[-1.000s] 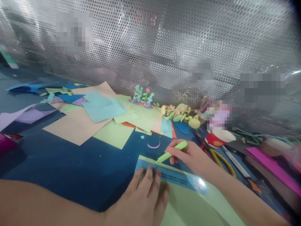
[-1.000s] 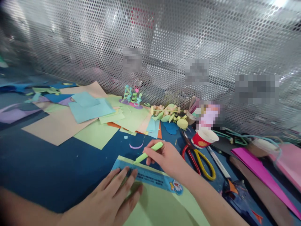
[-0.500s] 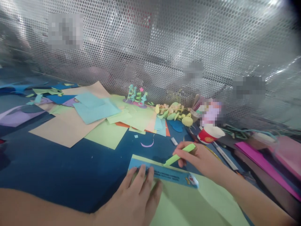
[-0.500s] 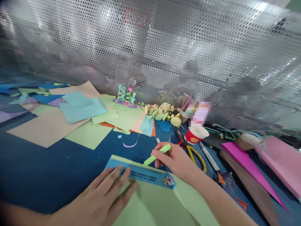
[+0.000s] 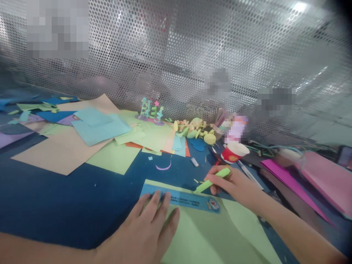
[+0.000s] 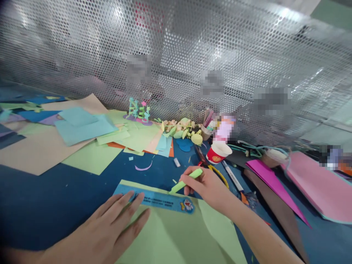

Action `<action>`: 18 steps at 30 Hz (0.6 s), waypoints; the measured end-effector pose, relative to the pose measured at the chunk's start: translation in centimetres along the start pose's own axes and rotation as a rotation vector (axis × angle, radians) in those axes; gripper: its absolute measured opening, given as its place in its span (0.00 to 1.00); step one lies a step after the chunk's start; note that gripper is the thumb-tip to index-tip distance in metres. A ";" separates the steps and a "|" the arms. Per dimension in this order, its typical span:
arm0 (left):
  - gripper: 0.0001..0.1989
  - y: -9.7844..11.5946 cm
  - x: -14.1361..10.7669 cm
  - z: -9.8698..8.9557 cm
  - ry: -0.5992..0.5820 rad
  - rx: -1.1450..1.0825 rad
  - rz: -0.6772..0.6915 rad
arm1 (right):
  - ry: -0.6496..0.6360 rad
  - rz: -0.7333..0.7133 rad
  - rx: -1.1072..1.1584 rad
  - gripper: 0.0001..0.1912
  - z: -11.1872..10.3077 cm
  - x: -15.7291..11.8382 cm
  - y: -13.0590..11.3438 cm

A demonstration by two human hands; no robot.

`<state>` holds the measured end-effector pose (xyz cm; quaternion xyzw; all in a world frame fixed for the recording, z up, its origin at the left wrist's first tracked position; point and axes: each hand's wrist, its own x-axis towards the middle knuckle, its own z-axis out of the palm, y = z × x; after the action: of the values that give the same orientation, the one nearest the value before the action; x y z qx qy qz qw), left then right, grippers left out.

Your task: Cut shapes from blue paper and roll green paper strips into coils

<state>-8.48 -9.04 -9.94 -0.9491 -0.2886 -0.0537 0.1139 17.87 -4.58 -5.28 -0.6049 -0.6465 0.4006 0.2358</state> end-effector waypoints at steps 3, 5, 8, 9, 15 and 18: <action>0.25 -0.2 0.0 -0.1 -0.036 -0.034 0.033 | 0.009 0.010 -0.037 0.12 -0.4 -0.2 0.2; 0.27 -0.4 0.0 -0.3 -0.049 -0.053 0.030 | 0.016 0.022 -0.053 0.12 -0.6 -0.4 0.3; 0.28 -0.6 0.0 -0.8 -0.109 -0.096 0.039 | 0.019 0.034 -0.050 0.12 -1.1 -0.8 0.5; 0.28 -0.7 0.0 -1.0 -0.131 -0.109 0.040 | 0.018 0.036 -0.047 0.13 -1.2 -0.9 0.6; 0.29 -0.3 0.1 -1.2 -0.148 -0.140 0.013 | 0.149 0.053 0.043 0.16 -1.5 -1.6 1.6; 0.29 0.0 -0.2 -0.5 -0.057 -0.100 -0.011 | 0.367 -0.019 0.252 0.19 -1.2 -1.8 2.4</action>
<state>-8.66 -9.27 -9.47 -0.9532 -0.2937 -0.0414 0.0579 20.56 -6.18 -6.18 -0.6272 -0.5433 0.3593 0.4270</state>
